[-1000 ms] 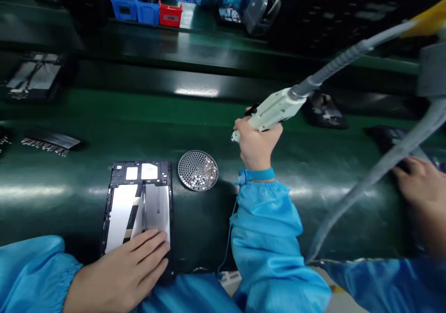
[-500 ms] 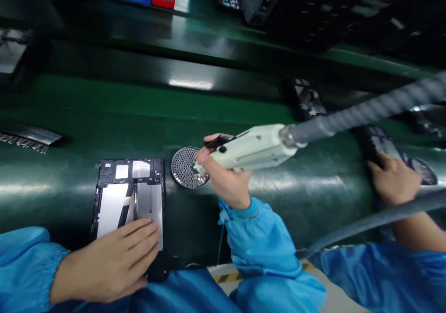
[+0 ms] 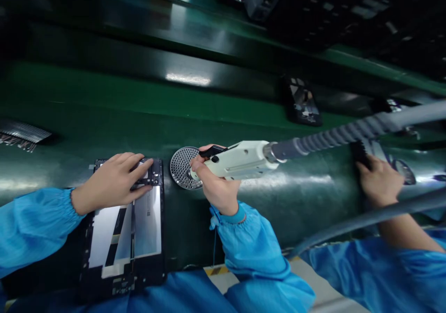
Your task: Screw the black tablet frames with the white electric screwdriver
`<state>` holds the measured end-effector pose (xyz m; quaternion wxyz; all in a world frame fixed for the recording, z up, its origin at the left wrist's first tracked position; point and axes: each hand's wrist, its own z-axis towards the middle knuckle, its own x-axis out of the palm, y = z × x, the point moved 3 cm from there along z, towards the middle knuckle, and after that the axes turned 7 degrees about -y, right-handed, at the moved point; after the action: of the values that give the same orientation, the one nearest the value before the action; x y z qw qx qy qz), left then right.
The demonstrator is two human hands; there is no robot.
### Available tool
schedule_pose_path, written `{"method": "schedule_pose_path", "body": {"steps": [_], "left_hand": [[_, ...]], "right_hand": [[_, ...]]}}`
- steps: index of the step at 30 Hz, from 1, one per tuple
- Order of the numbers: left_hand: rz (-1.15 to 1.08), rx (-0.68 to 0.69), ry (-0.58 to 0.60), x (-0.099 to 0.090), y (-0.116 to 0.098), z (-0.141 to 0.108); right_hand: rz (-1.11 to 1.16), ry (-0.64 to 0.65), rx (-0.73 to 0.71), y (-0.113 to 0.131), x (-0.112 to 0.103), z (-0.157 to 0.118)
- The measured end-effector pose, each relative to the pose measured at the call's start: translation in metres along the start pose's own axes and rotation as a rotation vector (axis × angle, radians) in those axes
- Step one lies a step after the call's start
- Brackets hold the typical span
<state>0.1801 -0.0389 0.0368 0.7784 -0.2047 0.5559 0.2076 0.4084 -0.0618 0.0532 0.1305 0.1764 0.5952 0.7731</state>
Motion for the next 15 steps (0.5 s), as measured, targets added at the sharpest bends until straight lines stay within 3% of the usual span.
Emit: {"method": "schedule_pose_path", "body": {"steps": [15], "left_hand": [[-0.016,0.002,-0.06,0.0032,-0.0032,-0.0032]], "right_hand": [[0.014,0.017,0.015,-0.0026,0.0014,-0.0029]]}}
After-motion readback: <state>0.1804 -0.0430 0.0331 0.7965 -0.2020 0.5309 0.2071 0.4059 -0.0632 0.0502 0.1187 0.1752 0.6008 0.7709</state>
